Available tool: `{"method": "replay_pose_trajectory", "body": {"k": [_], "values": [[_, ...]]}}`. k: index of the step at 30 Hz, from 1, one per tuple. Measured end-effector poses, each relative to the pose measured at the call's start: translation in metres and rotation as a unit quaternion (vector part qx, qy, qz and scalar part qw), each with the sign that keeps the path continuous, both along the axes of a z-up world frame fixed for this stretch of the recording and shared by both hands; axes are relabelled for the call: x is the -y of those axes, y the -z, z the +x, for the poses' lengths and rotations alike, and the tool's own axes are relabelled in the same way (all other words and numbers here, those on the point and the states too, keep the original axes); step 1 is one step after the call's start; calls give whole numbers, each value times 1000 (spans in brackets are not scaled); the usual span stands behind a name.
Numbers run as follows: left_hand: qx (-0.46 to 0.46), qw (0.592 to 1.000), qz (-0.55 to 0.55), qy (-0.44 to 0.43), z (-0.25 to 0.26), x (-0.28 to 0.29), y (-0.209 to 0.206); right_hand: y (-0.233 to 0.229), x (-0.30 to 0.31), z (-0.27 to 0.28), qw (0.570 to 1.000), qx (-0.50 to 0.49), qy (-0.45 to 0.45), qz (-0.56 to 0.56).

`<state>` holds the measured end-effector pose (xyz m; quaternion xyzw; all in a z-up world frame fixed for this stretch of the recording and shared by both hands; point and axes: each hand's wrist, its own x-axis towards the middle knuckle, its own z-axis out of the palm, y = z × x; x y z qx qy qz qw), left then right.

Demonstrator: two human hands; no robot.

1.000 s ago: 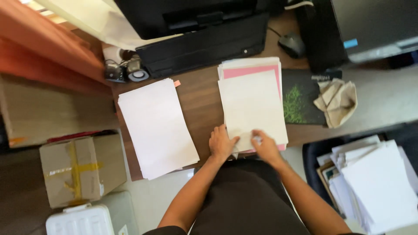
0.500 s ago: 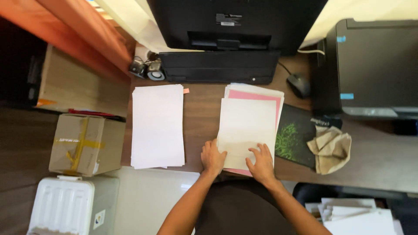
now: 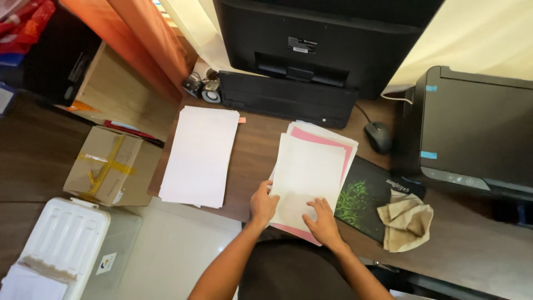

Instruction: The person sorts through a stack of papers on a desk, separating them into different piles. They handle various documents, including a yellow pad and a pink folder, and move them between stacks while occasionally flipping through the pages.

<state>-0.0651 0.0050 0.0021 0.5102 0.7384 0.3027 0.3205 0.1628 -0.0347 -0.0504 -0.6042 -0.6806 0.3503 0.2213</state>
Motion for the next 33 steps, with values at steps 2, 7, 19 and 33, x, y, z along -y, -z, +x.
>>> {"method": "replay_pose_trajectory", "body": {"k": [2, 7, 19, 33], "values": [[7, 1000, 6, -2, 3, 3, -2, -1, -1, 5, 1000, -8, -7, 6], [-12, 1000, -8, -5, 7, 7, -37, -34, -7, 12, 995, -83, -4, -52], [-201, 960, 184, 68, 16, 24, 3, -54, -27, 28, 993, -107, 31, 42], [105, 994, 28, -29, 49, 21, -16, -33, -20, 31, 991, -116, 57, -41]]}}
